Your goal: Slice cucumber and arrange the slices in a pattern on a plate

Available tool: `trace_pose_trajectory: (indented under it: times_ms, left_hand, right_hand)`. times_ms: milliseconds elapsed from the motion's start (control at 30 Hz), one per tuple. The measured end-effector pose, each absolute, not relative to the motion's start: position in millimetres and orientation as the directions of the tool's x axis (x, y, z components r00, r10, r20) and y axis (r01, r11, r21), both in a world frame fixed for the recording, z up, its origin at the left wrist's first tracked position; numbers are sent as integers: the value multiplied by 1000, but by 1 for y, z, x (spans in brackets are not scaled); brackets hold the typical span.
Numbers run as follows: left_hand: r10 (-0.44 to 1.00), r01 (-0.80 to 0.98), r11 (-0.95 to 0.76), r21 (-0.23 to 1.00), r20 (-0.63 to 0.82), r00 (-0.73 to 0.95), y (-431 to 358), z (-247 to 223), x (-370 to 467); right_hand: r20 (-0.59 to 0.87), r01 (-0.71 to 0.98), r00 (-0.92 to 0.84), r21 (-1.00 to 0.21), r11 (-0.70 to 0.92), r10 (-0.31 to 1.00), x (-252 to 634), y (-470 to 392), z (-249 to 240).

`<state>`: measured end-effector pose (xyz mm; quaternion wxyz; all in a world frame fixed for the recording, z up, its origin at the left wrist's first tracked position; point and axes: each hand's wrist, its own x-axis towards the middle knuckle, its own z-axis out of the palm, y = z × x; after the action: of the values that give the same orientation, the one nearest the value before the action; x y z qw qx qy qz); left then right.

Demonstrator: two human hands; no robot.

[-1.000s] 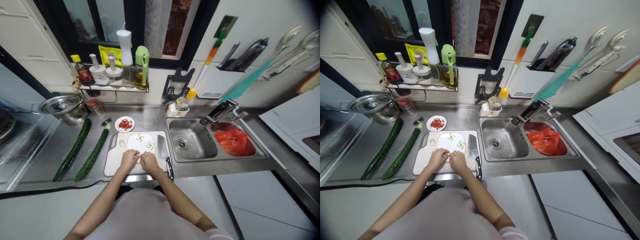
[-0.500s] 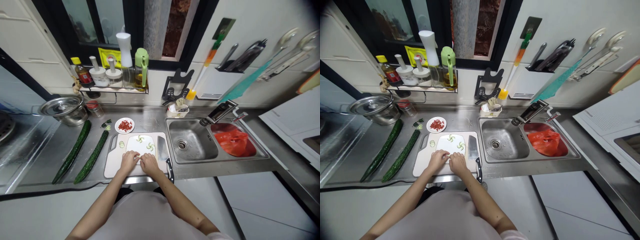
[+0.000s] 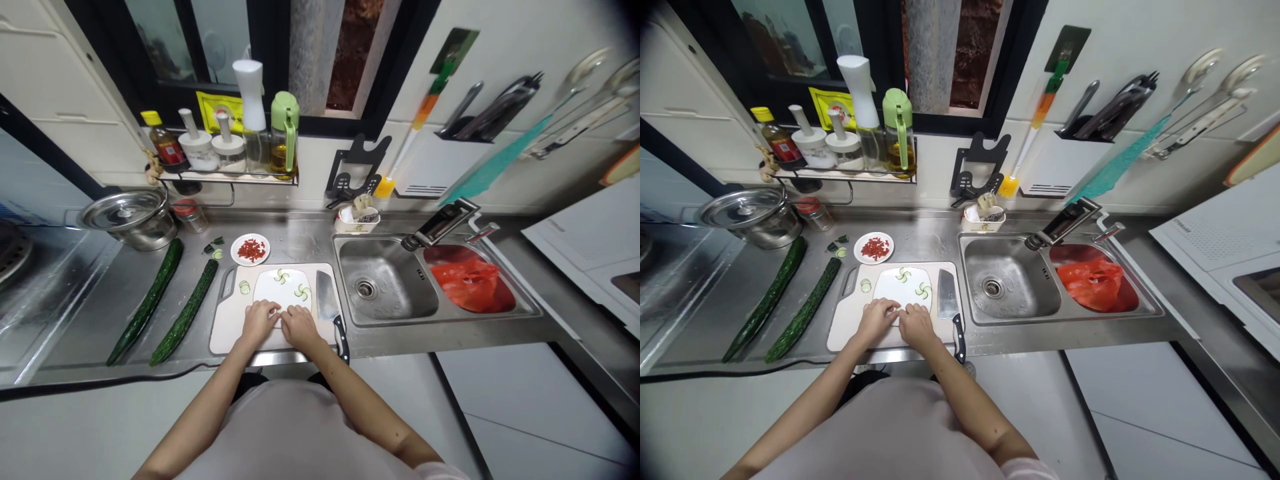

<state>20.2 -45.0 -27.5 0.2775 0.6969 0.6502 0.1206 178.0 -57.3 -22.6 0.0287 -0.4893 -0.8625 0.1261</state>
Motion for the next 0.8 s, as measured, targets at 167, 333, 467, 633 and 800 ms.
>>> trace_pose_trajectory:
  times_ms: [167,333,467,633,800]
  left_hand:
    - [972,846,4,533,-200,122,-45,-26,21]
    - [969,854,21,520,-222,111,-45,-25,22]
    - [968,859,25,511,-227,107,-45,-24,22]
    - [968,866,23,500,-227,105,-45,-23,23]
    - [968,867,21,498,-228,107,-45,-20,23]
  right_hand:
    - [-77,838,-522,-232,494,849,176,-58,-22]
    - [-86,828,-543,-223,515,836,176,-57,-21]
    - [-105,824,-553,-214,524,827,175,-56,-18]
    - [-130,822,-560,-206,530,818,174,-55,-14]
    - [-145,824,-560,-202,529,816,172,-56,-11]
